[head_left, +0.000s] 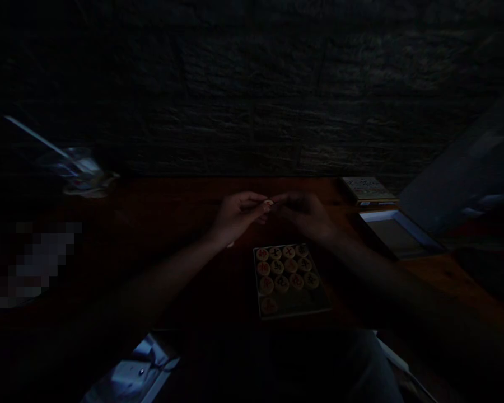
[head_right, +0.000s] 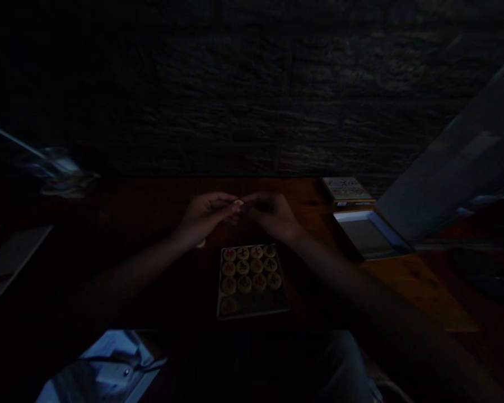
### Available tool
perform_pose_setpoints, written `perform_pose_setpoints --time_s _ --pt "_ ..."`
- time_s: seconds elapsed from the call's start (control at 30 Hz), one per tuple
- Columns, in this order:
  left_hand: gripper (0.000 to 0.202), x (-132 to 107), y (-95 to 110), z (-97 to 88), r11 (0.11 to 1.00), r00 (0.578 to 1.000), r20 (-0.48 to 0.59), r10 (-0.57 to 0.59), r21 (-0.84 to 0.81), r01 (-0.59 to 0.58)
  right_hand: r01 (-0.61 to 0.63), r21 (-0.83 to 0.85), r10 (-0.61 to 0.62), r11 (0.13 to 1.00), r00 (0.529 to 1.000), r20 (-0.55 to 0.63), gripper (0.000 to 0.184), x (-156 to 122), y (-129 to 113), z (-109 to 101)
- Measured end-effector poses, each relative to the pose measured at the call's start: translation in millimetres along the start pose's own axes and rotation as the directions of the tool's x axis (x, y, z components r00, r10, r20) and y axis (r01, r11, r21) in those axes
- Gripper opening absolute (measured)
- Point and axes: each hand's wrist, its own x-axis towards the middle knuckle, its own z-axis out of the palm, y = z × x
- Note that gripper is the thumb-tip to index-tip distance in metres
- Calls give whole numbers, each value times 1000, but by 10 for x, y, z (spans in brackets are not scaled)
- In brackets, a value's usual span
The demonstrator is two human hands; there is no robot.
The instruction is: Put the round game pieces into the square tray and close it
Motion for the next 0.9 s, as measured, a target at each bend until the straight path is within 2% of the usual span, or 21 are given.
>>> perform_pose_setpoints --time_s 0.17,0.4,0.7,0.9 --pt "29 -46 -10 29 987 995 -2 97 128 -96 -28 -12 28 1000 999 -46 31 -39 -40 18" --pt "31 -73 -11 43 959 987 60 147 235 -157 -25 -12 24 1000 998 -58 45 -56 -89 27" --pt "31 -66 -27 44 958 985 59 162 228 -172 -31 -44 29 999 998 -52 51 -43 -114 39" --pt "26 -94 23 57 982 993 20 112 153 -114 -27 -74 25 997 999 -34 50 -58 -101 56"
